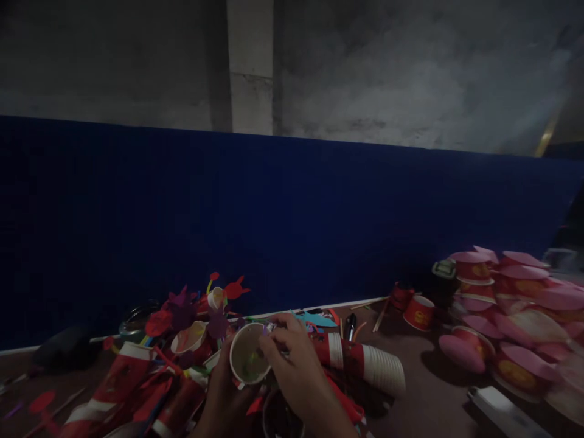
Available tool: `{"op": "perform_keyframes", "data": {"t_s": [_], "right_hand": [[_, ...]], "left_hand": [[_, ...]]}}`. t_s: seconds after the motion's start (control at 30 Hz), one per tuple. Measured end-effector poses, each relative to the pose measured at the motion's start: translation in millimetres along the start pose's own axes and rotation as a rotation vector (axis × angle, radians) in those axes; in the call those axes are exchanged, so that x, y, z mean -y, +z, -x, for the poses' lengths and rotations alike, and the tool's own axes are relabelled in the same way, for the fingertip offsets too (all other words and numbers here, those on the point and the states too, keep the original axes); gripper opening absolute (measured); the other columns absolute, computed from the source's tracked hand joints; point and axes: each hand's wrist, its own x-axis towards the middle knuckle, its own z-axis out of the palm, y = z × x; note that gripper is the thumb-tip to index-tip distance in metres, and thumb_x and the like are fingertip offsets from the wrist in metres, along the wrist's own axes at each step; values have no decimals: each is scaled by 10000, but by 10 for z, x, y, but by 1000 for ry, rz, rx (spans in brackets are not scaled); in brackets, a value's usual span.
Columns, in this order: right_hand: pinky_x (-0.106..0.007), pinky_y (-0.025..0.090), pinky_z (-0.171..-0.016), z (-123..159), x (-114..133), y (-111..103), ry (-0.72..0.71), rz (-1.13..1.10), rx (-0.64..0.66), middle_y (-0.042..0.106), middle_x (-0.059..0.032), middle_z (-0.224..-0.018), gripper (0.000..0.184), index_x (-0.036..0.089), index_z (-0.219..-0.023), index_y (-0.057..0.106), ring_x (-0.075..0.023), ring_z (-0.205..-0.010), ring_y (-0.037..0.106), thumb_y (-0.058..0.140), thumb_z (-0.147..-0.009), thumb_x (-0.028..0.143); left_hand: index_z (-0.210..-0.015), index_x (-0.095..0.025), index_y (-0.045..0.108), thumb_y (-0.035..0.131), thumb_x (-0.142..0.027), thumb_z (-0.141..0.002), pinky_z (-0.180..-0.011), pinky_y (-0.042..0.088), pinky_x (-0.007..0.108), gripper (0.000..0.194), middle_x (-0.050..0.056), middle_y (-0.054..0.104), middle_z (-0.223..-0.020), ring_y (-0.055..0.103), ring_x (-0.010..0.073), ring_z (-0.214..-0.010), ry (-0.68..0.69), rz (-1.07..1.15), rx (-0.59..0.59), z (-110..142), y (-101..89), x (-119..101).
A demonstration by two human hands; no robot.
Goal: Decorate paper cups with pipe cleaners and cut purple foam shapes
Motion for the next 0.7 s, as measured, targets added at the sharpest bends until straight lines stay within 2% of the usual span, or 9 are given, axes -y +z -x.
{"op": "perform_keyframes", "data": {"t_s": [0.2,0.27,0.37,0.43,0.57,0.7], "right_hand": [[-328,426,-855,-1,-113,7,18,-56,130,568,-57,-1022,322,193,-694,644,-189,-963,531,425,-878,341],[-317,432,-831,6,-125,-1,18,-18,128,570,-54,-1009,319,194,-699,642,-185,-939,537,414,-880,325],[-332,413,-819,22,-107,-18,11,195,56,568,-68,-1022,297,192,-665,639,-209,-952,527,433,-862,278],[-331,403,-810,32,-90,-32,-11,289,54,574,-66,-1011,288,193,-638,638,-210,-943,527,442,-846,232],[-278,406,-759,46,-86,-49,-35,282,116,581,-27,-994,273,192,-582,617,-170,-899,541,456,-797,139],[-274,405,-746,36,-75,-20,-10,306,73,592,-35,-963,276,185,-560,607,-172,-880,543,451,-779,122]], "left_hand": [[-1157,-236,396,660,-250,-708,-840,458,361,521,77,550,-1149,561,244,-1012,23,66,185,-21,-76,-46],[-1162,-240,394,656,-241,-719,-851,450,362,515,73,549,-1147,556,241,-1016,43,58,222,-25,-91,-37],[-1168,-232,393,645,-216,-721,-859,441,375,513,87,541,-1152,549,249,-1023,80,0,242,-26,-105,2],[-1189,-231,382,640,-213,-715,-870,431,391,539,100,526,-1174,544,258,-1032,116,-25,242,-18,-113,45],[-1201,-225,409,645,-262,-705,-896,405,421,551,117,514,-1191,509,295,-1081,178,-49,282,10,-120,134],[-1223,-225,397,645,-273,-707,-891,405,417,575,122,512,-1204,501,297,-1089,157,-61,284,21,-113,177]]}}
